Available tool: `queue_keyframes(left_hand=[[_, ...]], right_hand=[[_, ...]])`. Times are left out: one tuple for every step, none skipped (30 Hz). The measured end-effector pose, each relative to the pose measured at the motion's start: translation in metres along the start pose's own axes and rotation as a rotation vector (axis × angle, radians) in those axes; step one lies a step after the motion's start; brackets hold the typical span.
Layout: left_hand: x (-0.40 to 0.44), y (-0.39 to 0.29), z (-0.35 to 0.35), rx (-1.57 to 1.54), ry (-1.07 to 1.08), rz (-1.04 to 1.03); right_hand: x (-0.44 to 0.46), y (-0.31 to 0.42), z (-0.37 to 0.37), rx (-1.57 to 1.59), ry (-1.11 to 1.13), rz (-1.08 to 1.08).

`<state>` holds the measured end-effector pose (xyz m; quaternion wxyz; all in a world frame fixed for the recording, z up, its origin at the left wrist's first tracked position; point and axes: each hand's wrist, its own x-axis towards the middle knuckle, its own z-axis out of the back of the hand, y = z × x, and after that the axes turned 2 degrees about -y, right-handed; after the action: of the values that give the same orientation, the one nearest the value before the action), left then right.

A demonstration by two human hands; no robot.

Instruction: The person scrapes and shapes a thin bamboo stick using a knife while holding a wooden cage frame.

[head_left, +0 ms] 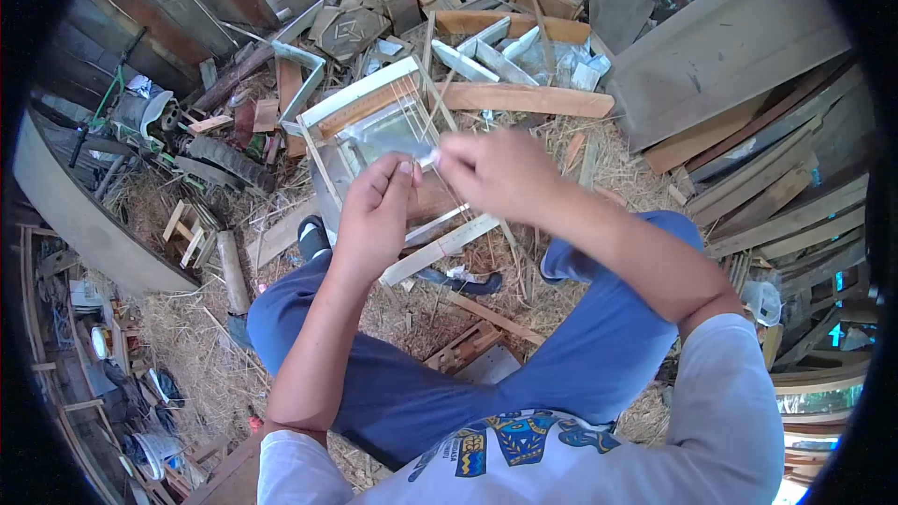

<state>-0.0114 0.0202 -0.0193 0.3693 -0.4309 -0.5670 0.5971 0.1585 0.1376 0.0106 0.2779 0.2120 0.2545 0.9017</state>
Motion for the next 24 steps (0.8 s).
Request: queue_keyframes(left_hand=[[0.0,-0.006,0.003,0.018,0.029,0.021],[-0.001,-0.01,0.004,0.031,0.053,0.039],[-0.002,-0.013,0.004,0.034,0.055,0.049],[-0.003,-0.012,0.004,0.029,0.053,0.044],[-0.004,-0.011,0.003,-0.005,0.069,0.065],[-0.003,-0.011,0.004,-0.036,0.086,0.087],[0.0,-0.012,0.004,-0.033,0.087,0.083],[0.001,-0.012,0.003,-0.02,0.072,0.061],[0.0,-0.01,0.003,-0.009,0.057,0.044],[-0.002,-0.01,0.003,-0.01,0.056,0.054],[-0.005,-0.013,0.003,0.024,0.059,0.049],[-0.005,-0.016,0.002,0.058,0.062,0.036],[-0.004,-0.015,0.0,0.057,0.061,0.028],[-0.006,-0.011,-0.001,0.102,0.044,-0.03],[-0.006,-0.01,-0.002,0.149,0.026,-0.085],[-0.005,-0.011,-0.001,0.155,0.025,-0.085],[-0.004,-0.012,-0.001,0.147,0.032,-0.052],[-0.004,-0.012,-0.001,0.135,0.038,-0.016],[-0.005,-0.009,0.0,0.133,0.037,-0.005],[-0.005,-0.008,0.001,0.144,0.047,-0.016],[-0.004,-0.009,0.0,0.155,0.058,-0.037],[-0.003,-0.009,-0.002,0.152,0.057,-0.047],[-0.004,-0.008,-0.004,0.107,0.041,-0.045],[-0.004,-0.009,-0.005,0.064,0.025,-0.039]], right_hand=[[0.01,-0.01,0.003,0.02,-0.041,-0.069],[0.017,-0.016,0.008,0.036,-0.078,-0.133],[0.018,-0.014,0.015,-0.029,-0.066,-0.146],[0.013,-0.01,0.011,-0.035,-0.066,-0.142],[0.003,-0.002,0.002,-0.013,-0.043,-0.078],[-0.004,0.003,-0.004,0.012,-0.022,-0.017],[-0.005,0.005,-0.006,-0.016,-0.022,0.01],[-0.001,0.0,-0.005,-0.011,-0.024,0.005],[0.009,-0.011,-0.001,0.014,-0.103,-0.02],[0.018,-0.018,0.005,0.036,-0.177,-0.043],[0.025,-0.021,0.013,0.028,-0.141,-0.144],[0.02,-0.017,0.011,0.024,-0.141,-0.142],[0.011,-0.009,0.007,0.022,-0.106,-0.136],[0.003,-0.001,0.003,0.023,-0.072,-0.13],[-0.002,0.003,0.001,-0.008,0.019,-0.095],[0.0,0.002,0.002,-0.003,0.017,-0.094],[0.004,-0.001,0.003,-0.009,0.004,-0.123],[0.007,-0.006,0.004,-0.016,-0.004,-0.155],[0.014,-0.016,0.006,0.053,-0.075,-0.159],[0.01,-0.015,0.003,0.052,-0.07,-0.162],[0.007,-0.012,0.0,0.049,-0.061,-0.167],[0.004,-0.008,-0.001,0.045,-0.055,-0.167],[-0.004,0.002,-0.003,0.011,0.018,-0.095],[-0.006,0.004,-0.008,-0.006,-0.019,-0.01]])
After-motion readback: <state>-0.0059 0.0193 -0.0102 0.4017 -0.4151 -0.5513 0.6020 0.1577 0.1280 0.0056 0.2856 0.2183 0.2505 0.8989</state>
